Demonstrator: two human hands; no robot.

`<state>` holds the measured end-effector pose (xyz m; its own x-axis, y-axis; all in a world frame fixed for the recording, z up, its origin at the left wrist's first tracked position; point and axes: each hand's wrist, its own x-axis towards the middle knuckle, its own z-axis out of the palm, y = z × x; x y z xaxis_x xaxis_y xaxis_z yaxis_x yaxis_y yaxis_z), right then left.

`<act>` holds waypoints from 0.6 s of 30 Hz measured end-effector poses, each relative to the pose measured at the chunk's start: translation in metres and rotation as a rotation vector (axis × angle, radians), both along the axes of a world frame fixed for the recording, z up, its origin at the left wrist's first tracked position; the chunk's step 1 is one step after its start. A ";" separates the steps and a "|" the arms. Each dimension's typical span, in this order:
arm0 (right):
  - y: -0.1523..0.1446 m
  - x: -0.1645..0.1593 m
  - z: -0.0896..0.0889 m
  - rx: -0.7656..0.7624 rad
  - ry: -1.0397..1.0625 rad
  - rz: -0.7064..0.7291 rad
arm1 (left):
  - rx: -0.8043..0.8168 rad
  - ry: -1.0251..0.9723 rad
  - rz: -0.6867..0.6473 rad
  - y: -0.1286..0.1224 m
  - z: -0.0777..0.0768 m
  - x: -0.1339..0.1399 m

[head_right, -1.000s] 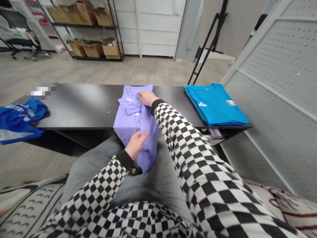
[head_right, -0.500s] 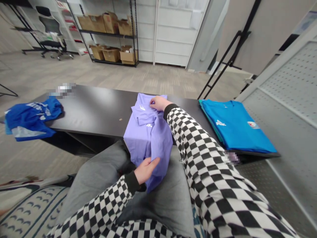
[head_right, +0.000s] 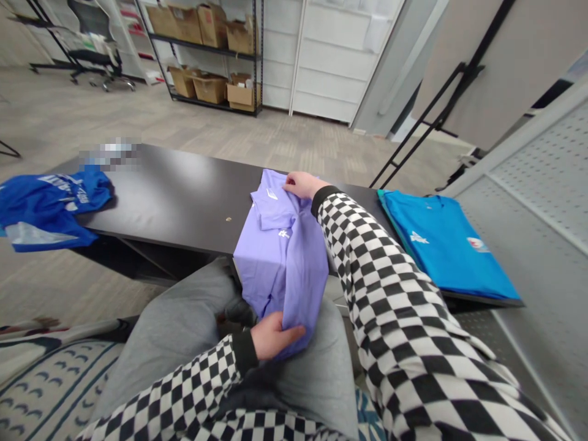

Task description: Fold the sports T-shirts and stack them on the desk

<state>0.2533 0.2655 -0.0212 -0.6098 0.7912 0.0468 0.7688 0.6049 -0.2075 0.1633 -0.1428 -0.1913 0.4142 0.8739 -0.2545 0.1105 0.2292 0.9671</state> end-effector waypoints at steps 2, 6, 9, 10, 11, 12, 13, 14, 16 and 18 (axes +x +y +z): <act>-0.002 0.000 -0.007 -0.006 0.002 0.004 | 0.005 0.063 -0.022 -0.004 0.000 -0.009; -0.010 0.001 -0.027 0.109 0.052 -0.010 | 0.001 0.118 -0.084 -0.012 0.002 -0.031; -0.015 0.003 -0.039 0.180 0.128 -0.057 | 0.034 0.178 -0.141 -0.021 0.004 -0.040; -0.016 0.004 -0.042 0.182 0.144 -0.072 | 0.051 0.199 -0.160 -0.025 0.006 -0.041; -0.015 0.004 -0.044 0.178 0.153 -0.085 | 0.066 0.212 -0.175 -0.028 0.009 -0.043; -0.014 0.005 -0.045 0.170 0.157 -0.097 | 0.079 0.216 -0.187 -0.031 0.011 -0.044; -0.013 0.005 -0.046 0.164 0.159 -0.107 | 0.094 0.210 -0.194 -0.034 0.014 -0.046; -0.011 0.005 -0.047 0.158 0.160 -0.115 | 0.113 0.196 -0.197 -0.037 0.017 -0.049; -0.008 0.005 -0.048 0.154 0.168 -0.121 | 0.174 0.156 -0.206 -0.043 0.019 -0.055; -0.006 0.006 -0.050 0.160 0.183 -0.121 | 0.219 0.129 -0.207 -0.049 0.015 -0.063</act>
<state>0.2590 0.2593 -0.0715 -0.4808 0.8317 0.2778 0.7964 0.5468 -0.2586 0.1005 -0.1922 -0.1760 0.5650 0.8144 -0.1322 0.2582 -0.0223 0.9658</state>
